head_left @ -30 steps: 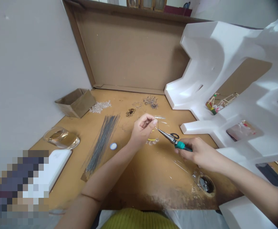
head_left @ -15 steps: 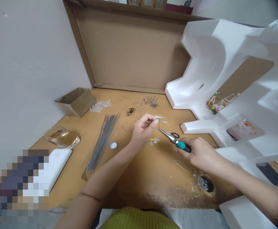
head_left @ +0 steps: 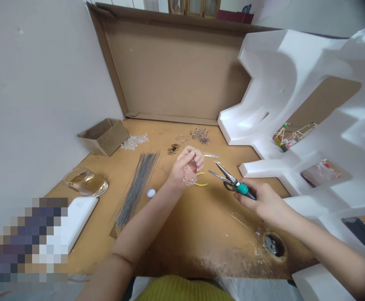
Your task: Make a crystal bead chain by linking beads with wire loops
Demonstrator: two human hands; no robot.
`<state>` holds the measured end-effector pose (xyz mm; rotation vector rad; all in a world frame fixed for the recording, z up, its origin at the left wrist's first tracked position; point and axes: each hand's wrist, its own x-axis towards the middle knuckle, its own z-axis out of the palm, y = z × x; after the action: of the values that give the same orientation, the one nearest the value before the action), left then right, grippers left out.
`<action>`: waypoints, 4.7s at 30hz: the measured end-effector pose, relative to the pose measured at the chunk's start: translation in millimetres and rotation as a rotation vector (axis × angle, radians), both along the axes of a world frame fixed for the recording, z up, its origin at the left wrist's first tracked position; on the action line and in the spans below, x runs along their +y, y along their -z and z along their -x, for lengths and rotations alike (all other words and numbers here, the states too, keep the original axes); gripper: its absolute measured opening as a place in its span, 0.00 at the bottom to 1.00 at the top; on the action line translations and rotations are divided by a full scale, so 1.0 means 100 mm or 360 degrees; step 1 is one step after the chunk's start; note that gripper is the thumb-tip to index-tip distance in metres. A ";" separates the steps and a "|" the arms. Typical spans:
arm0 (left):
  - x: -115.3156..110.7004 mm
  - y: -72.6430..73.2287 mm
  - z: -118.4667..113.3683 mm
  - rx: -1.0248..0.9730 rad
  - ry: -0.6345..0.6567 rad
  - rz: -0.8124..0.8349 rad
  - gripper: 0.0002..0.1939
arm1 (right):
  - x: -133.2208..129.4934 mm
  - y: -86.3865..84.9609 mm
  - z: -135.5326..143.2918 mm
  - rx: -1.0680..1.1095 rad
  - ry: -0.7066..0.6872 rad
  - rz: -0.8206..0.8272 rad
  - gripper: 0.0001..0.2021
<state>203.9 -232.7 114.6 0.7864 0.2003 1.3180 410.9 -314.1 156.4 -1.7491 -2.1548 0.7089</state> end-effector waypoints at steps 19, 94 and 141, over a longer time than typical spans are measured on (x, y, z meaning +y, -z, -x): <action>0.00 0.02 -0.01 -0.0052 0.0104 0.0071 0.09 | 0.04 0.06 0.13 0.0514 0.0122 0.0075 0.09; -0.29 0.18 0.20 0.2000 -0.0368 -0.1372 0.11 | 0.23 0.92 0.38 0.1411 0.0422 -0.0363 0.10; -0.49 0.98 0.36 0.0909 -0.0095 -0.0058 0.13 | -0.01 1.36 0.72 0.1604 0.0190 0.0180 0.11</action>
<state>168.2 -281.9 16.1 1.1839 0.6581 1.1268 339.1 -315.1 20.3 -1.1305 -1.3180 1.3236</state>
